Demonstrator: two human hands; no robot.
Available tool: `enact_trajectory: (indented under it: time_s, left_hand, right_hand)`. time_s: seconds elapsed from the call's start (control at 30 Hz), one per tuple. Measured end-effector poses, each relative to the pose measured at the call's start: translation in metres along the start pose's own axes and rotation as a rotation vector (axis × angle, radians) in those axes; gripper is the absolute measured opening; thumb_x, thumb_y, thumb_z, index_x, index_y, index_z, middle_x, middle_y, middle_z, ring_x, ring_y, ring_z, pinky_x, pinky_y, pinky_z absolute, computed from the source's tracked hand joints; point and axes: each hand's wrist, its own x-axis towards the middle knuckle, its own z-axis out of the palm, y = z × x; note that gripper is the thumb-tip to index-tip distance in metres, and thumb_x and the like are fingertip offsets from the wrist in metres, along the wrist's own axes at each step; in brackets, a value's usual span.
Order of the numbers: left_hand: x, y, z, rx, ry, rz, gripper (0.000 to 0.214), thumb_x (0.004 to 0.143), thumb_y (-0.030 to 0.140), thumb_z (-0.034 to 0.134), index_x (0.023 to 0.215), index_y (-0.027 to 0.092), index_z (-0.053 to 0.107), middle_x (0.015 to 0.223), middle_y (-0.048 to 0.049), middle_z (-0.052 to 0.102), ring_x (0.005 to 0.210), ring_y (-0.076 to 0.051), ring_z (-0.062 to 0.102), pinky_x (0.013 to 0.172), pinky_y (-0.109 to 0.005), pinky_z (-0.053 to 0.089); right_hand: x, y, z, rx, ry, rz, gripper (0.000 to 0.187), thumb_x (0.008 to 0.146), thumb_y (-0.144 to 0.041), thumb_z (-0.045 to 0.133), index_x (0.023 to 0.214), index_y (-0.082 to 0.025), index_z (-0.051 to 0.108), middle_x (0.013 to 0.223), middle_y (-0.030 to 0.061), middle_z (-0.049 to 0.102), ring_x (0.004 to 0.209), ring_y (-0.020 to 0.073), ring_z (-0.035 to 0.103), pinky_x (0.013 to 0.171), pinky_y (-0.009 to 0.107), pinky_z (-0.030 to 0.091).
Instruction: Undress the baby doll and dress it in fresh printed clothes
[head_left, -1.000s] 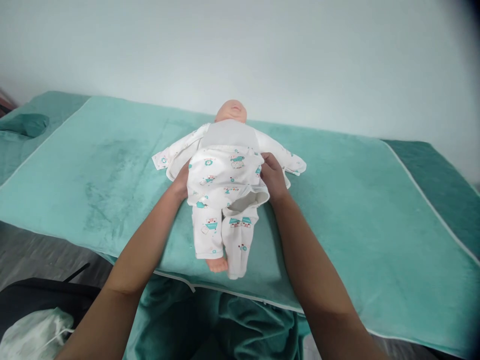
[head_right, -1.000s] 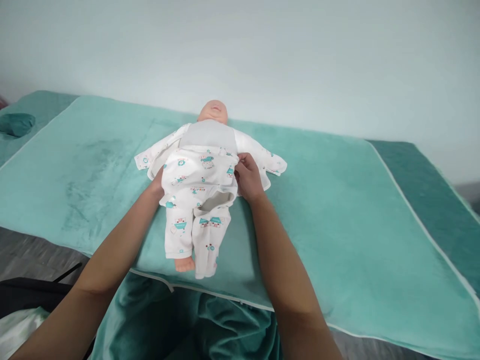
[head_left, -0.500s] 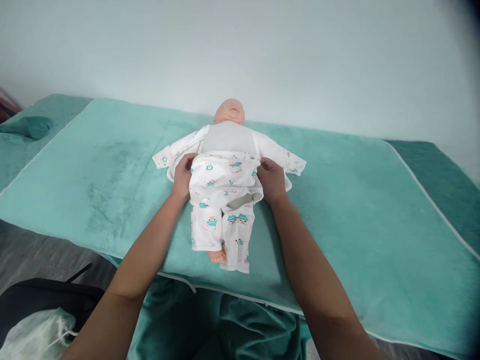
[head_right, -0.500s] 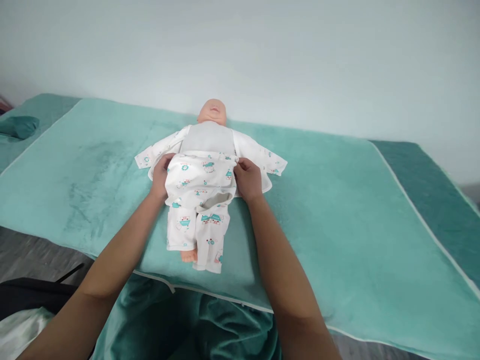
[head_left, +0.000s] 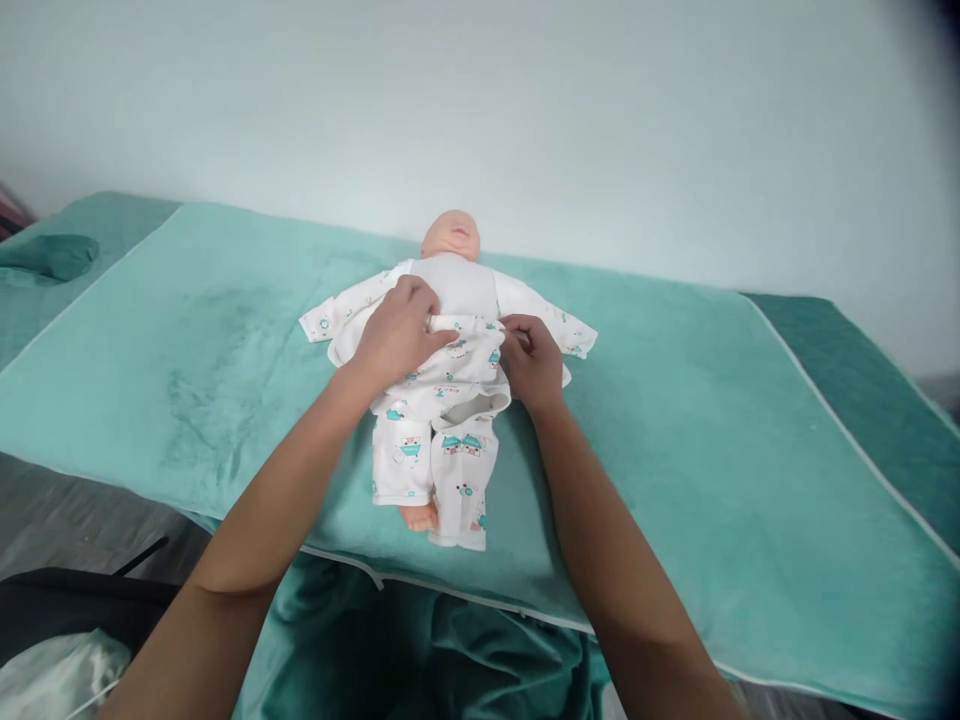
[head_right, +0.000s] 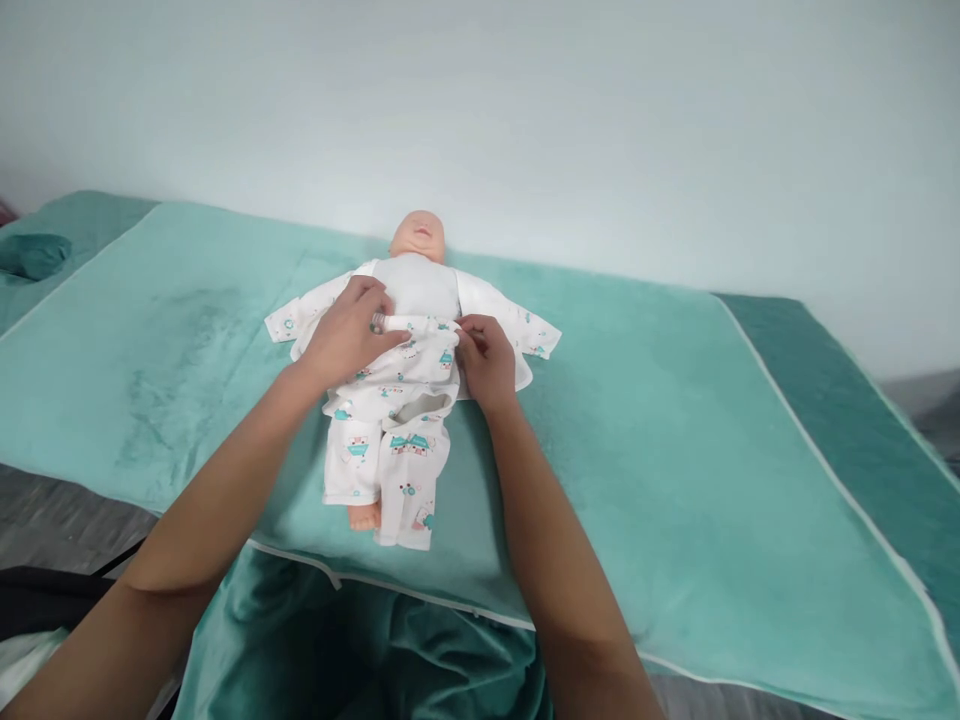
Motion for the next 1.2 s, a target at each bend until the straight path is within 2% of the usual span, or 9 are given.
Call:
enact_trajectory:
  time_s: [0.17,0.3,0.43,0.57,0.77,0.87,0.93,1.07,1.2]
  left_hand:
    - [0.015,0.002,-0.004,0.114,-0.052,0.038,0.019,0.089,0.021,0.067,0.080,0.021,0.050,0.094,-0.0021,0.062,0.081,-0.018,0.055,0.077,-0.033,0.040]
    - [0.033,-0.017,-0.005,0.003,0.099,-0.008,0.022,0.092,0.021,0.062,0.079,0.023,0.045,0.073,0.0014,0.057,0.073,-0.017,0.054,0.074,-0.032,0.039]
    - [0.041,-0.052,0.011,-0.186,0.266,-0.064,0.023,0.092,0.022,0.062,0.081,0.024,0.043,0.079,0.0015,0.058,0.077,-0.016,0.056,0.076,-0.030,0.042]
    - [0.035,-0.080,0.032,-0.349,0.379,-0.125,0.017,0.090,0.025,0.067,0.088,0.023,0.050,0.087,0.0012,0.061,0.084,-0.015,0.057,0.081,-0.028,0.045]
    - [0.026,-0.084,0.028,-0.415,0.267,-0.201,0.013,0.093,0.031,0.062,0.094,0.020,0.067,0.093,-0.0017,0.069,0.088,-0.016,0.060,0.086,-0.029,0.045]
    - [0.024,-0.086,0.019,-0.483,0.164,-0.258,0.012,0.090,0.029,0.065,0.091,0.019,0.069,0.089,-0.0022,0.068,0.084,-0.016,0.059,0.079,-0.029,0.044]
    - [0.022,-0.087,0.015,-0.489,0.128,-0.270,0.008,0.089,0.027,0.066,0.091,0.019,0.067,0.086,-0.0017,0.066,0.079,-0.016,0.057,0.074,-0.029,0.043]
    - [0.021,-0.085,0.015,-0.289,0.199,-0.170,0.006,0.094,0.028,0.060,0.094,0.022,0.058,0.088,-0.0010,0.065,0.080,-0.016,0.057,0.077,-0.030,0.042]
    - [0.038,-0.083,0.019,-0.103,0.228,-0.099,0.006,0.100,0.028,0.053,0.098,0.024,0.049,0.080,0.0003,0.061,0.076,-0.018,0.057,0.075,-0.032,0.039]
  right_hand:
    - [0.018,0.002,0.000,-0.178,-0.008,-0.097,0.018,0.092,-0.041,0.064,0.095,-0.024,0.059,0.097,0.0038,0.070,0.084,0.0190,0.063,0.079,0.036,0.051]
    - [0.049,0.004,0.007,-0.245,0.022,-0.006,0.015,0.094,-0.037,0.062,0.090,-0.024,0.055,0.077,-0.0016,0.059,0.073,0.0175,0.056,0.074,0.035,0.046]
    - [0.068,0.006,0.021,-0.144,0.024,0.137,0.013,0.095,-0.035,0.058,0.088,-0.024,0.054,0.074,-0.0029,0.055,0.069,0.0157,0.050,0.069,0.033,0.042]
    - [0.059,0.005,0.029,-0.127,0.074,0.115,0.013,0.094,-0.035,0.058,0.088,-0.024,0.056,0.076,-0.0027,0.054,0.071,0.0150,0.049,0.070,0.032,0.041]
    - [0.050,0.002,0.018,-0.060,-0.059,0.044,0.015,0.090,-0.039,0.064,0.090,-0.023,0.063,0.085,-0.0003,0.061,0.078,0.0158,0.053,0.074,0.032,0.044]
    - [0.055,0.003,0.013,-0.067,-0.108,0.031,0.014,0.087,-0.036,0.068,0.089,-0.024,0.060,0.084,-0.0011,0.060,0.075,0.0154,0.053,0.072,0.032,0.046]
    - [0.056,0.005,0.013,-0.087,-0.097,-0.074,0.012,0.088,-0.032,0.068,0.089,-0.025,0.058,0.092,0.0004,0.063,0.082,0.0164,0.056,0.078,0.034,0.049]
    - [0.056,0.006,0.017,-0.143,-0.047,-0.252,0.010,0.090,-0.030,0.064,0.090,-0.025,0.056,0.108,0.0047,0.065,0.101,0.0200,0.061,0.088,0.036,0.051]
    - [0.063,0.004,0.019,-0.284,-0.068,-0.210,0.012,0.094,-0.033,0.059,0.090,-0.025,0.051,0.107,0.0047,0.069,0.087,0.0189,0.062,0.081,0.036,0.049]
